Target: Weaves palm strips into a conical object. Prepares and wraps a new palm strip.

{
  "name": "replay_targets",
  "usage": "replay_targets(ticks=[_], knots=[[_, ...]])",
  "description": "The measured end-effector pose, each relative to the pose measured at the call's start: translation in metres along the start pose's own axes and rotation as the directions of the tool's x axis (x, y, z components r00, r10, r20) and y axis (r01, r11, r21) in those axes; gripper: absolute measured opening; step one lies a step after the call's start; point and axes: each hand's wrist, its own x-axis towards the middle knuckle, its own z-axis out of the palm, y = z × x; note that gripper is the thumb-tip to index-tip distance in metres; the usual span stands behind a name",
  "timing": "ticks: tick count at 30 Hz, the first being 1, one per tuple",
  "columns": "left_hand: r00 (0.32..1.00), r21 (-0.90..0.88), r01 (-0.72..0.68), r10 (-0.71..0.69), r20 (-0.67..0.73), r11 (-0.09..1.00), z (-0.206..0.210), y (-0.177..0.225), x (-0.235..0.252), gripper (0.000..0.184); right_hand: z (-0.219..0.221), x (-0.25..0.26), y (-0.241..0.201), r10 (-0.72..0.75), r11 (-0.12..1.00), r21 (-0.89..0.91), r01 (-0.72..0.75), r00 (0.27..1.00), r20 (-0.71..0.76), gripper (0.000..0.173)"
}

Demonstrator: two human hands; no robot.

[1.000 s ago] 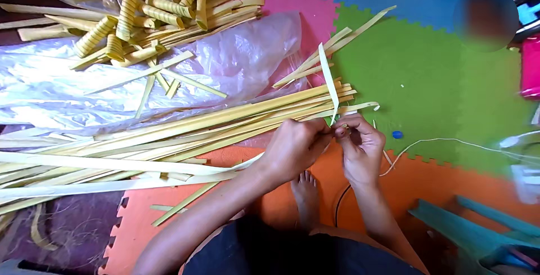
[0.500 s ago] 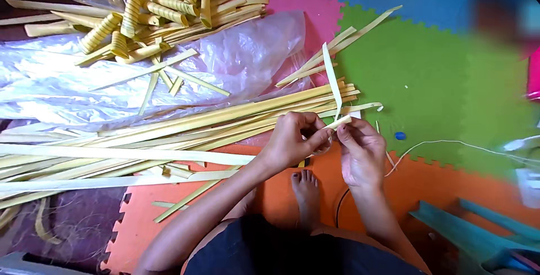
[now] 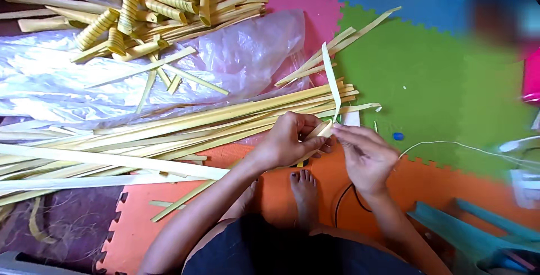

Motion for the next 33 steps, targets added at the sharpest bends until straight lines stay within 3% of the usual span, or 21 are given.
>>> replay_targets(ticks=[2,4,6,8,10,11,14,17,20,22,25,26,28,31,33], knots=[[0.999,0.048,-0.002,0.005,-0.051,0.999,0.003,-0.005,0.001,0.015,-0.005,0.011,-0.007,0.228,0.949,0.196,-0.247,0.967,0.114,0.025],[0.996,0.070,0.043,-0.038,-0.077,0.997,0.007,-0.005,0.003,0.010,-0.002,0.015,-0.009,0.299,0.919,0.232,-0.320,0.947,0.120,0.027],[0.989,0.060,0.128,-0.123,-0.081,0.990,0.007,-0.003,0.006,0.020,0.004,0.009,-0.008,0.138,0.990,0.006,-0.138,0.990,0.000,0.021],[0.980,-0.003,0.194,-0.194,-0.053,0.981,0.003,-0.003,0.004,0.039,0.009,-0.002,-0.008,-0.113,0.961,-0.259,0.100,0.993,-0.037,0.015],[0.983,-0.018,0.180,-0.181,-0.030,0.983,-0.001,-0.006,0.001,0.046,0.012,-0.011,-0.008,-0.254,0.911,-0.335,0.239,0.967,0.001,0.012],[0.990,-0.026,0.143,-0.143,-0.001,0.989,-0.003,-0.005,0.000,0.040,0.013,-0.011,-0.009,-0.260,0.912,-0.325,0.250,0.965,0.012,0.011],[0.997,-0.015,0.048,-0.047,0.053,0.999,-0.007,-0.005,0.000,0.011,0.007,-0.001,-0.016,-0.069,0.983,-0.165,0.075,0.997,0.047,0.018],[1.000,0.107,-0.028,0.029,-0.006,0.994,-0.003,-0.008,0.004,0.013,-0.006,0.019,-0.017,0.204,0.977,0.032,-0.212,0.966,0.161,0.024],[0.994,0.220,-0.099,0.104,-0.013,0.970,0.004,-0.006,0.005,0.013,-0.010,0.029,-0.016,0.334,0.936,0.021,-0.351,0.908,0.254,0.022],[0.992,0.143,-0.091,0.077,0.097,0.986,0.001,-0.006,0.003,0.029,-0.011,0.028,-0.017,0.303,0.942,0.075,-0.328,0.924,0.232,0.015],[0.939,-0.161,0.093,-0.033,0.341,0.983,-0.006,-0.009,0.001,0.060,-0.012,0.019,-0.018,0.153,0.971,0.160,-0.175,0.978,0.140,0.012],[0.930,-0.182,0.117,-0.043,0.365,0.976,-0.008,-0.009,0.003,0.053,-0.014,0.017,-0.017,0.118,0.975,0.176,-0.137,0.986,0.115,0.012],[0.960,-0.105,0.086,-0.054,0.276,0.991,-0.008,-0.002,0.004,0.026,-0.019,0.014,-0.015,0.107,0.962,0.238,-0.135,0.986,0.126,0.016],[0.994,0.156,-0.069,0.055,0.093,0.985,-0.003,0.012,0.005,0.011,-0.024,0.013,-0.018,0.269,0.816,0.474,-0.332,0.943,0.197,0.021],[0.988,0.216,-0.143,0.129,0.080,0.966,0.000,0.022,0.007,0.005,-0.024,0.016,-0.026,0.452,0.601,0.628,-0.494,0.858,0.242,0.015]])
